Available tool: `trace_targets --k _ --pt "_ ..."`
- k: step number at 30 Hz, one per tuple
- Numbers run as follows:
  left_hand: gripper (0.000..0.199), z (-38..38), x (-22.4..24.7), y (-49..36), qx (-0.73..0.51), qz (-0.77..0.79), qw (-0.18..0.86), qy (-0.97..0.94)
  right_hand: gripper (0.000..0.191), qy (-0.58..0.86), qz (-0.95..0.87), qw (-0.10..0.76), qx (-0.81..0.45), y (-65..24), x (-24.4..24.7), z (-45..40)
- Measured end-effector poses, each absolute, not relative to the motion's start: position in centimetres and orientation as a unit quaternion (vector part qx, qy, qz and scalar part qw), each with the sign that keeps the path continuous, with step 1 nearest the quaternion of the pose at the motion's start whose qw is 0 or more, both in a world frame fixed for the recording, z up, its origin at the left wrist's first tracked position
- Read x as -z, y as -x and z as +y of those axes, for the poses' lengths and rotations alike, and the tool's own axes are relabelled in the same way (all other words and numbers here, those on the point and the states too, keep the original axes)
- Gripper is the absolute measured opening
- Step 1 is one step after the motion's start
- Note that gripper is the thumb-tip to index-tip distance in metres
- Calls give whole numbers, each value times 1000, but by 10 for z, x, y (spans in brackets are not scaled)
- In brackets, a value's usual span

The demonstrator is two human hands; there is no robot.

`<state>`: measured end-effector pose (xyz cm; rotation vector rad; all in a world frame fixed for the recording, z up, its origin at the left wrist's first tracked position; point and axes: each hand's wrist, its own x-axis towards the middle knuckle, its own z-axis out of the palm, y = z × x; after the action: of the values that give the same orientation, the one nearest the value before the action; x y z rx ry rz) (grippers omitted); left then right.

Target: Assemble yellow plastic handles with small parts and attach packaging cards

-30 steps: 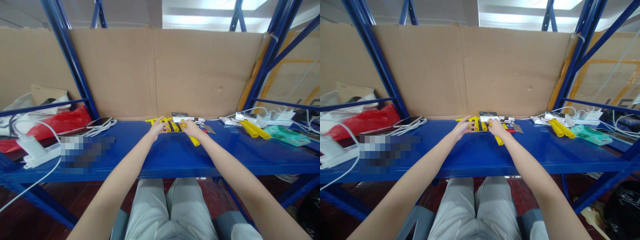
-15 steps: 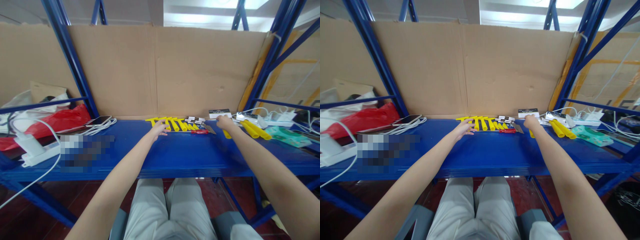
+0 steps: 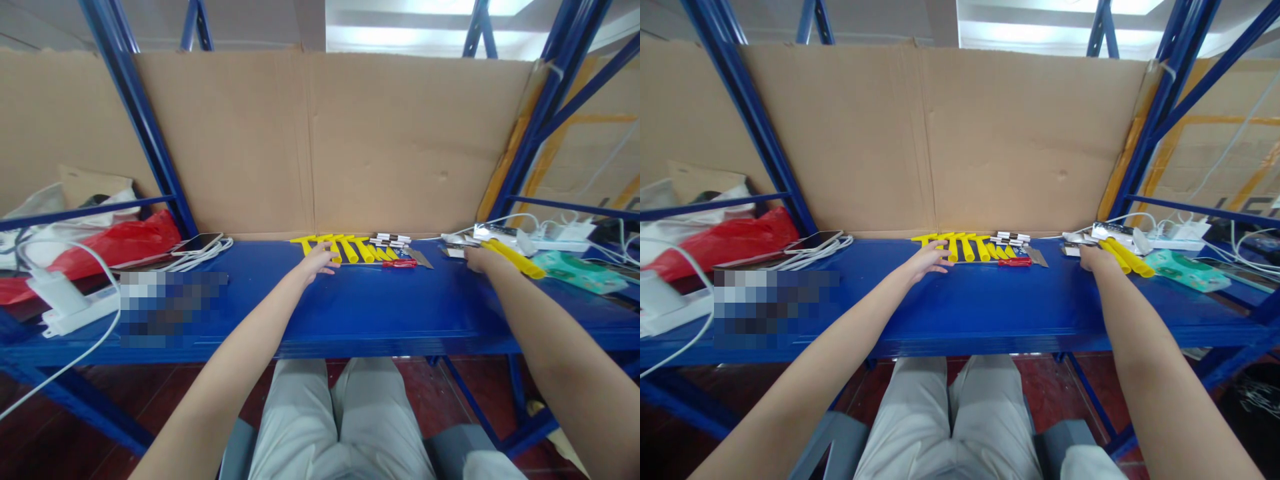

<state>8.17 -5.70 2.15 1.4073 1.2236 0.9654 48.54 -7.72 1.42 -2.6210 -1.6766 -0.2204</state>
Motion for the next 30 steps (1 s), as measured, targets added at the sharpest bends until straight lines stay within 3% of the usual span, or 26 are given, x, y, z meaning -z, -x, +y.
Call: trace_targets --k 4,9,30 --pt "57 -58 -21 -82 -401 506 496 -581 51 854 -518 -32 41 -476 -19 -85" --pt "58 -58 -21 -83 -400 508 492 -583 50 856 -513 -61 30 -468 -21 -89" --pt "49 -60 -23 -85 -420 519 435 -604 50 890 -454 -1 54 -466 -12 -93"
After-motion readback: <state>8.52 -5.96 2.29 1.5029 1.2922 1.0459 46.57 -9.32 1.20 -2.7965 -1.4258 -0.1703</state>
